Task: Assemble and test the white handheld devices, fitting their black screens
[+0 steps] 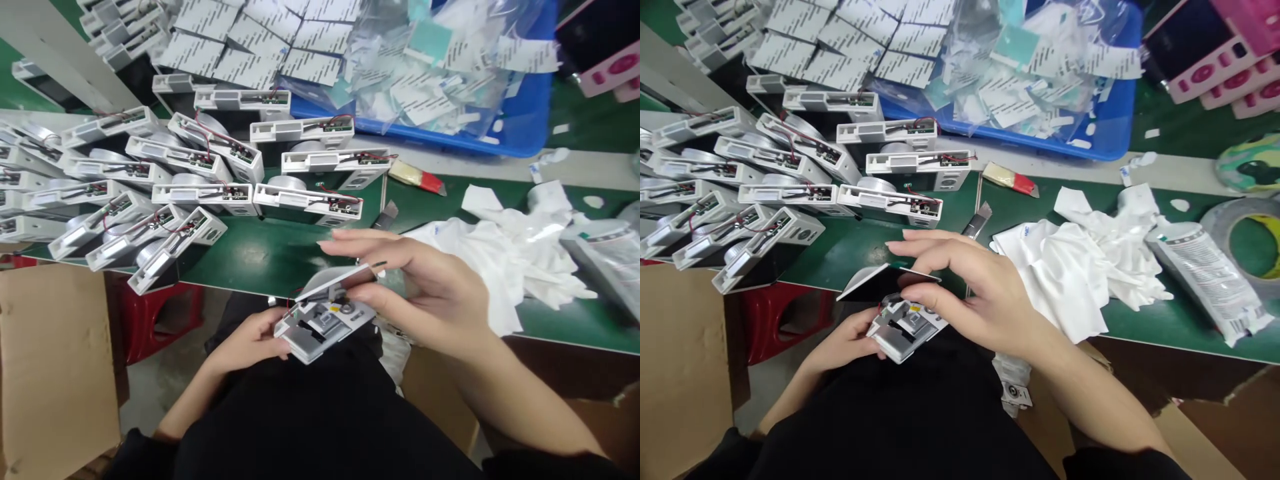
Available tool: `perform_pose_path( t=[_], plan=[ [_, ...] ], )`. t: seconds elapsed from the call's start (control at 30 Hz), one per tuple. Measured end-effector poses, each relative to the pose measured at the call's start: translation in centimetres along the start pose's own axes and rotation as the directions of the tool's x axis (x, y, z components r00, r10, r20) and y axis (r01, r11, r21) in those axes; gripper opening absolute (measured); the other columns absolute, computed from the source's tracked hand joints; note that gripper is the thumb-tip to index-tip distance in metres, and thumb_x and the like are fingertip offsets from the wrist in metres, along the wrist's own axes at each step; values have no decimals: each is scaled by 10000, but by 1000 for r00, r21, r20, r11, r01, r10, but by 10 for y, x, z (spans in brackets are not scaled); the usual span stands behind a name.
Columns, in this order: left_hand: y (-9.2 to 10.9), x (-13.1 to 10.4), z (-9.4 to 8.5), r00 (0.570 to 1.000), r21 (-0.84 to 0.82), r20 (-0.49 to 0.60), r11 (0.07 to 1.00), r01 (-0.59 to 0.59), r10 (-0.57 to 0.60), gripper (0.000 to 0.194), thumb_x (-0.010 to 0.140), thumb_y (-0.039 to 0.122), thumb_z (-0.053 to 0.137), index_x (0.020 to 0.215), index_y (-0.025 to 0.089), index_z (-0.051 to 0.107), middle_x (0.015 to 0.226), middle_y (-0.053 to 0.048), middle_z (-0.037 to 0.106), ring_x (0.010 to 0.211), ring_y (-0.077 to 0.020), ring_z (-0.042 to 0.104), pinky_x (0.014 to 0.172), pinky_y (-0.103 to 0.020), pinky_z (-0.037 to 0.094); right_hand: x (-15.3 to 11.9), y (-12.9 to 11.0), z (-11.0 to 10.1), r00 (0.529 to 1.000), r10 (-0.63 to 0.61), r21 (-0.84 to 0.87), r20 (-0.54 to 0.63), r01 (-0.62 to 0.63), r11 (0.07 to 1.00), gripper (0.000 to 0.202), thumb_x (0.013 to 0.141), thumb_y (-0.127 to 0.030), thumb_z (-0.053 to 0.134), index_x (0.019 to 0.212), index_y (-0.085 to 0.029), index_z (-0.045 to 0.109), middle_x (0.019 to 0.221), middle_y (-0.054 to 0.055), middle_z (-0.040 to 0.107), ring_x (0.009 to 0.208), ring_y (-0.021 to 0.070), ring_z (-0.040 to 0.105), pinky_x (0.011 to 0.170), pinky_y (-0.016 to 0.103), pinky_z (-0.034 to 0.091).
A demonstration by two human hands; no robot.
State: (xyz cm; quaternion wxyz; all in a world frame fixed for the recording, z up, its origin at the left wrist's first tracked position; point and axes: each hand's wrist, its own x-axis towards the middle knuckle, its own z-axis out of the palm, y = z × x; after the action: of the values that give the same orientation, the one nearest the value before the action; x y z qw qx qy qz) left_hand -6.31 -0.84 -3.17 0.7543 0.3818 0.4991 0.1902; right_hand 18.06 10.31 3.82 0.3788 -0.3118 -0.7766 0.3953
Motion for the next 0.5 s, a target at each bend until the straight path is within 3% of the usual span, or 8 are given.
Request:
perform_pose_path(
  t=[0.1,0.2,0.27,0.37,0.43,0.5],
  plan=[
    [29,-22,-6,998,23,-63,1000,-20,21,700,874,807,655,1094,145,707,793,-31,678,630,-156,643,630,-279,547,-3,-1,-10,999,-22,40,-28,23,999,159,987,-148,705,1080,-267,656,1303,28,784,1321,241,702,1162,462,588],
    [62,-28,-8,987,80,-157,996,-26,38,587,958,723,607,1054,152,703,758,-29,694,615,-161,653,580,-253,517,-5,2,-17,990,-144,-25,12,144,989,55,1028,-214,661,1061,-257,667,1315,58,779,1333,223,692,1159,430,584],
    [80,-23,-8,960,250,-267,968,-20,89,524,993,675,564,941,169,688,688,-18,692,597,-167,652,579,-250,504,-6,5,-19,966,-252,-98,52,256,962,99,1070,-243,586,1020,-245,671,1327,89,772,1384,210,655,1161,402,575],
    [95,-17,-7,871,529,-446,846,69,208,491,1019,618,508,875,184,686,629,-16,681,581,-192,657,587,-270,468,-6,6,-17,928,-368,-223,63,372,901,153,1062,-205,585,958,-262,682,1281,57,789,1464,165,577,1204,353,526],
    [95,-21,-6,787,632,-538,762,140,301,477,1031,599,507,1094,179,726,686,-21,721,615,-215,688,585,-280,452,-6,5,-14,920,-390,-296,34,382,876,151,1010,-162,662,909,-273,681,1199,11,813,1456,132,573,1247,311,472],
    [92,-29,-7,709,728,-546,671,139,446,505,1051,581,531,1375,211,649,854,-26,785,694,-211,723,628,-280,495,-8,2,-14,906,-422,-347,18,402,848,174,956,-142,726,863,-282,682,1123,-18,829,1367,120,638,1273,280,432]
  ],
)
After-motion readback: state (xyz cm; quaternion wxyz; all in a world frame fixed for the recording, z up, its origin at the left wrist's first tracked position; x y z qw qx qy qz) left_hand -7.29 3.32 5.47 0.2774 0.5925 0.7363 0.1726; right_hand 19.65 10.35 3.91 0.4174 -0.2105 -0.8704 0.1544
